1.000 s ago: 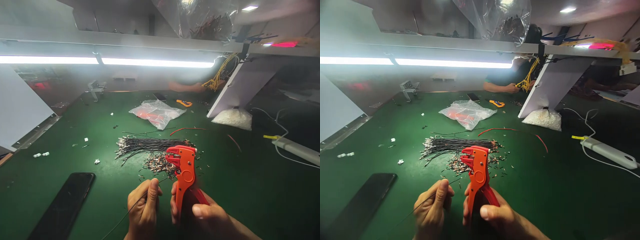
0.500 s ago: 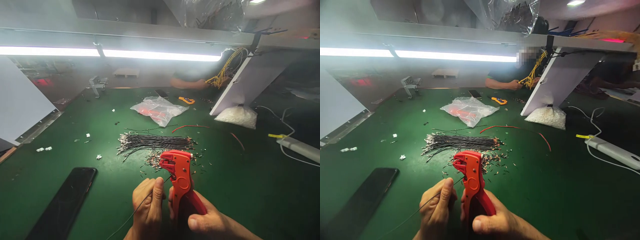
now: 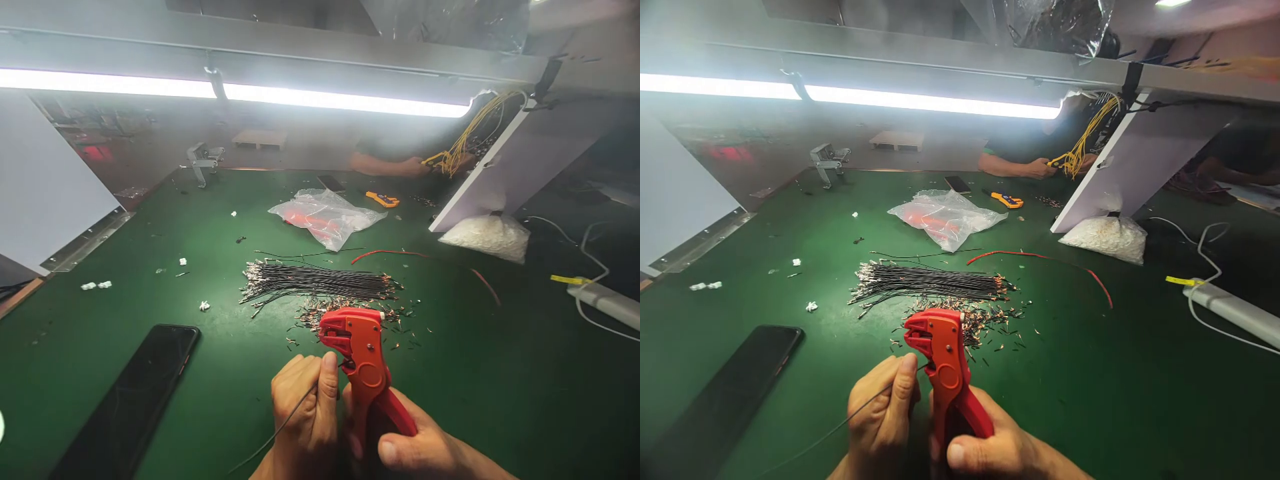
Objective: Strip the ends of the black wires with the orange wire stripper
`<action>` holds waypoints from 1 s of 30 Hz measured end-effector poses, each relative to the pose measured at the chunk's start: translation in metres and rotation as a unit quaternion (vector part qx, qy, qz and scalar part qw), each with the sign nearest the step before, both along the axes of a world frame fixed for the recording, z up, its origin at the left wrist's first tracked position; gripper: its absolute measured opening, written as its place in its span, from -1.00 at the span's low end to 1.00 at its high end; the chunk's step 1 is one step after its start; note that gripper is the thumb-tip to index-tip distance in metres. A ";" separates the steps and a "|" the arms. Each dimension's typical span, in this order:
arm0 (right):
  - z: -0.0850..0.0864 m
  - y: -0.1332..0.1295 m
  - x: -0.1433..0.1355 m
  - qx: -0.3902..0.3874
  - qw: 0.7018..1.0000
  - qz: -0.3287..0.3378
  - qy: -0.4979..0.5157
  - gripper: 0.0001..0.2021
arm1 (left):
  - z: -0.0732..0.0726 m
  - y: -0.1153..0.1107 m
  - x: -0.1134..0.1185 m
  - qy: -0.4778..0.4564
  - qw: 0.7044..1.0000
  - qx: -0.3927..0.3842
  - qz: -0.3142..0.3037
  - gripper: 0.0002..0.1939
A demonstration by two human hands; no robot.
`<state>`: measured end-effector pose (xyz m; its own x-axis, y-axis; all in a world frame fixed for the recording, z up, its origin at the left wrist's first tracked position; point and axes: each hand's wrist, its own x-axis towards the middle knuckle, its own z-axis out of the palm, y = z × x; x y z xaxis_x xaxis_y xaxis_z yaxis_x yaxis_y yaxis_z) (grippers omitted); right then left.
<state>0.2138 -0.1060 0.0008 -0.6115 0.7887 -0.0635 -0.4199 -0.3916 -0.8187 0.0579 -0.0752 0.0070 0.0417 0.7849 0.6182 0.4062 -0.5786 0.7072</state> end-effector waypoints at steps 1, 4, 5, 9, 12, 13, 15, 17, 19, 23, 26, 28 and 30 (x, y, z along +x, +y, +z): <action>-0.004 0.000 -0.001 -0.005 1.000 -0.002 0.005 -0.65 | -0.001 0.000 0.000 0.002 1.000 -0.002 0.000 -0.64; -0.014 -0.003 -0.002 -0.021 1.000 -0.015 0.017 -0.63 | -0.002 -0.001 -0.002 0.014 1.000 -0.003 -0.006 -0.64; -0.017 -0.005 -0.002 -0.031 0.999 -0.023 0.020 -0.64 | -0.001 -0.001 -0.003 0.019 1.000 -0.004 -0.010 -0.64; -0.021 -0.010 0.000 -0.075 0.996 -0.035 0.035 -0.63 | 0.004 0.000 -0.004 0.035 0.999 -0.006 -0.026 -0.64; -0.020 -0.011 0.001 -0.081 0.996 -0.029 0.034 -0.63 | 0.006 0.000 -0.003 0.033 0.999 -0.003 -0.025 -0.64; -0.020 -0.010 0.001 -0.082 0.996 -0.027 0.034 -0.63 | 0.006 0.000 -0.003 0.030 0.999 -0.002 -0.024 -0.64; -0.021 -0.011 0.001 -0.083 0.996 -0.023 0.031 -0.61 | 0.005 -0.001 -0.003 0.027 0.999 0.000 -0.023 -0.65; -0.024 -0.011 0.001 -0.085 0.996 -0.028 0.019 -0.60 | 0.002 -0.002 -0.003 0.031 0.999 -0.002 -0.027 -0.66; -0.026 -0.012 0.001 -0.086 0.995 -0.044 -0.002 -0.61 | 0.000 -0.002 -0.003 0.041 0.999 -0.010 -0.035 -0.67; -0.026 -0.012 0.002 -0.082 0.995 -0.061 -0.022 -0.59 | -0.001 -0.001 -0.003 0.050 0.997 -0.033 -0.047 -0.65; -0.022 -0.010 0.003 -0.081 0.994 -0.063 -0.032 -0.57 | 0.000 -0.002 -0.003 0.045 0.996 -0.041 -0.058 -0.65; -0.020 -0.010 0.003 -0.078 0.994 -0.070 -0.042 -0.57 | 0.000 -0.003 -0.003 0.038 0.996 -0.044 -0.070 -0.65; -0.019 -0.010 0.004 -0.073 0.994 -0.073 -0.048 -0.58 | 0.000 -0.004 -0.003 0.032 0.995 -0.047 -0.085 -0.65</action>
